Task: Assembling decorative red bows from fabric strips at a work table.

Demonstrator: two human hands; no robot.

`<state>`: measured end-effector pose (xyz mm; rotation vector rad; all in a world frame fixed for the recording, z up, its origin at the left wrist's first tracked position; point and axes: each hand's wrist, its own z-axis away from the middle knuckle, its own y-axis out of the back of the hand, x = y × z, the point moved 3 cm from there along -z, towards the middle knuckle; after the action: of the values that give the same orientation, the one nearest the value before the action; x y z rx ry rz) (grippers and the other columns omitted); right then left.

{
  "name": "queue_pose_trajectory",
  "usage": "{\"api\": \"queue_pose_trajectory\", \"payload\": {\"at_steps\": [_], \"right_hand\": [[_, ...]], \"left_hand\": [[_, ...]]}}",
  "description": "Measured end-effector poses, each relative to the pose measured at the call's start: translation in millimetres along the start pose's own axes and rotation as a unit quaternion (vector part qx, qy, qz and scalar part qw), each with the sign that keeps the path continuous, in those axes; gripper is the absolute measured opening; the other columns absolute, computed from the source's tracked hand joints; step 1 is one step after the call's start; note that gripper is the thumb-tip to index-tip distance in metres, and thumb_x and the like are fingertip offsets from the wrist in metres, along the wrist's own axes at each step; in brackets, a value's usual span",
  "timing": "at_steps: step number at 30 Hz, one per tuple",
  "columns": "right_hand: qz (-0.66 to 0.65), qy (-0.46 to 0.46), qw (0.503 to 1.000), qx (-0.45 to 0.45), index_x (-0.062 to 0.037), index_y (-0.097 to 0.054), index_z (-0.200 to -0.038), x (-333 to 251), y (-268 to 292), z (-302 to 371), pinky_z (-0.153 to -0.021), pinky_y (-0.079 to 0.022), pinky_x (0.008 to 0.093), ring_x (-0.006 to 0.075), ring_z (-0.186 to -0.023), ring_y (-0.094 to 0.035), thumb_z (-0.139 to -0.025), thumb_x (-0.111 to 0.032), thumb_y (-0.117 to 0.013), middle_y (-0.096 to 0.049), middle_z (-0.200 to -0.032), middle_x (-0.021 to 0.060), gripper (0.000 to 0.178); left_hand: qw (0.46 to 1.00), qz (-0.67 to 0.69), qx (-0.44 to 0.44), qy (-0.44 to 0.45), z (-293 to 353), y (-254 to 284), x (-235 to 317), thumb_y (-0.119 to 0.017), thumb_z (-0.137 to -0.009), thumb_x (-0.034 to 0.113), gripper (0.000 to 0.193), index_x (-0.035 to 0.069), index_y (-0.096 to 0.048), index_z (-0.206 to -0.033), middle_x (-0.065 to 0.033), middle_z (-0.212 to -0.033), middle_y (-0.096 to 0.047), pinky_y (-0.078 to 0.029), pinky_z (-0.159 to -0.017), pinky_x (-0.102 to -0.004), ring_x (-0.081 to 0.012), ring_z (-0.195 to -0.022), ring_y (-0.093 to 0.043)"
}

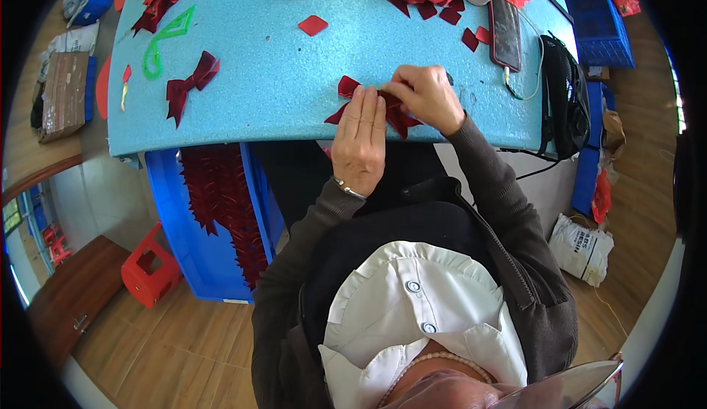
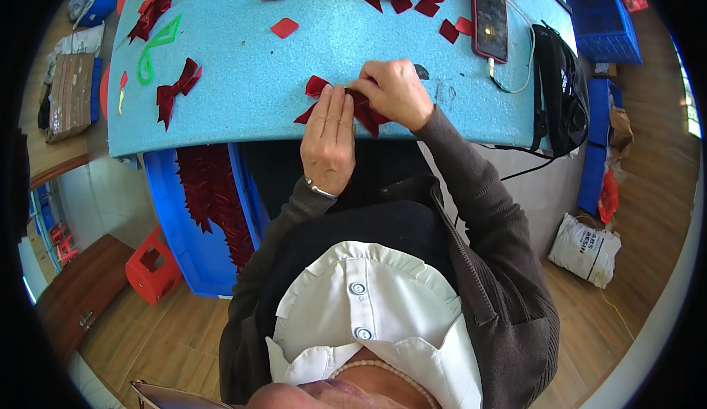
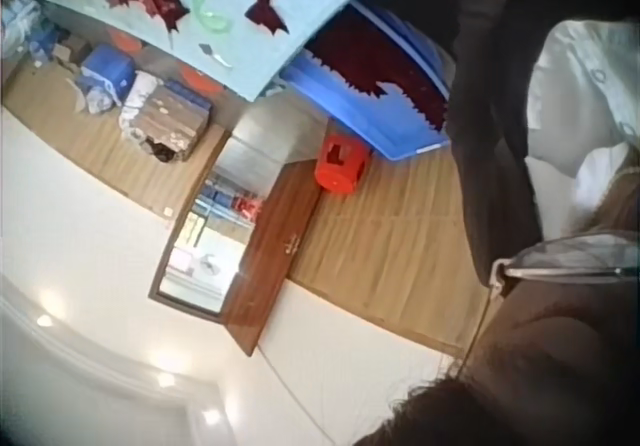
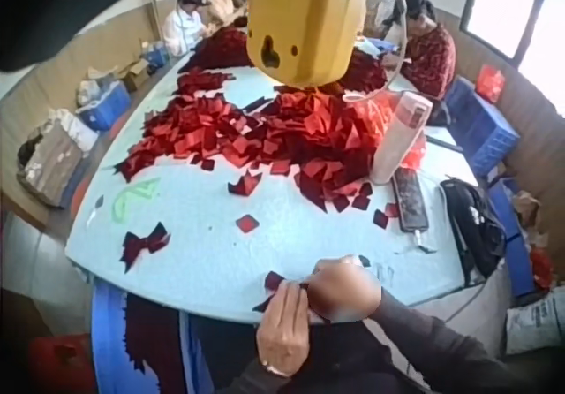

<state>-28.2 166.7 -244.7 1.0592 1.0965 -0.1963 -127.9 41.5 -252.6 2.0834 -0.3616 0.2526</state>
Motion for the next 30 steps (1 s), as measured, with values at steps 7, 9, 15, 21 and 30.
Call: {"api": "queue_pose_trajectory", "payload": {"at_steps": [7,9,15,21,30], "right_hand": [[0.148,0.114,0.971,0.152,0.0032,-0.064,-0.080,30.1,17.3,-13.9,-0.046,-0.045,0.0294,0.0143,-0.047,-0.057,-0.085,-0.019,-0.067,-0.061,-0.060,0.0109,0.023],[0.079,0.028,0.986,0.141,0.0030,-0.064,-0.081,35.8,32.2,-4.7,-0.047,-0.045,0.0290,0.0133,-0.049,-0.057,-0.085,-0.018,-0.067,-0.061,-0.061,0.0103,0.022],[-0.015,0.049,0.994,0.101,0.0021,-0.064,-0.085,12.0,31.7,31.4,-0.049,-0.044,0.0258,0.0101,-0.055,-0.056,-0.083,-0.017,-0.070,-0.062,-0.066,0.0069,0.020],[-0.038,0.024,0.998,0.050,0.0021,-0.065,-0.091,-7.6,49.3,47.8,-0.053,-0.046,0.0230,0.0084,-0.060,-0.056,-0.085,-0.013,-0.068,-0.064,-0.071,0.0037,0.017],[-0.275,0.007,0.958,0.085,0.0004,-0.064,-0.101,-0.3,94.0,66.9,-0.053,-0.043,0.0229,0.0077,-0.072,-0.058,-0.087,-0.006,-0.062,-0.065,-0.081,0.0037,0.015]], "left_hand": [[1.000,0.006,0.004,0.007,-6.4,-26.7,-2.9,-0.060,-0.079,-0.004,0.040,-0.009,-0.057,-0.119,-0.0223,-0.127,-0.056,-0.045,-0.100,-0.0413,-0.0351,-0.123,-0.051],[1.000,0.010,0.006,0.007,-5.0,-26.8,-3.0,-0.061,-0.079,-0.004,0.040,-0.009,-0.057,-0.119,-0.0217,-0.126,-0.056,-0.045,-0.100,-0.0413,-0.0349,-0.122,-0.052],[0.989,0.131,0.036,0.058,-10.4,6.3,5.8,-0.064,-0.078,-0.002,0.040,-0.004,-0.058,-0.117,-0.0186,-0.119,-0.059,-0.045,-0.096,-0.0395,-0.0337,-0.113,-0.056],[0.991,0.133,0.009,0.023,-46.8,28.5,21.4,-0.069,-0.074,0.000,0.037,-0.002,-0.058,-0.110,-0.0138,-0.107,-0.062,-0.048,-0.091,-0.0372,-0.0306,-0.106,-0.058],[0.818,0.515,-0.055,0.248,-67.3,-5.1,48.8,-0.061,-0.090,0.004,0.020,-0.002,-0.056,-0.108,-0.0069,-0.098,-0.064,-0.050,-0.078,-0.0247,-0.0107,-0.088,-0.060]]}}
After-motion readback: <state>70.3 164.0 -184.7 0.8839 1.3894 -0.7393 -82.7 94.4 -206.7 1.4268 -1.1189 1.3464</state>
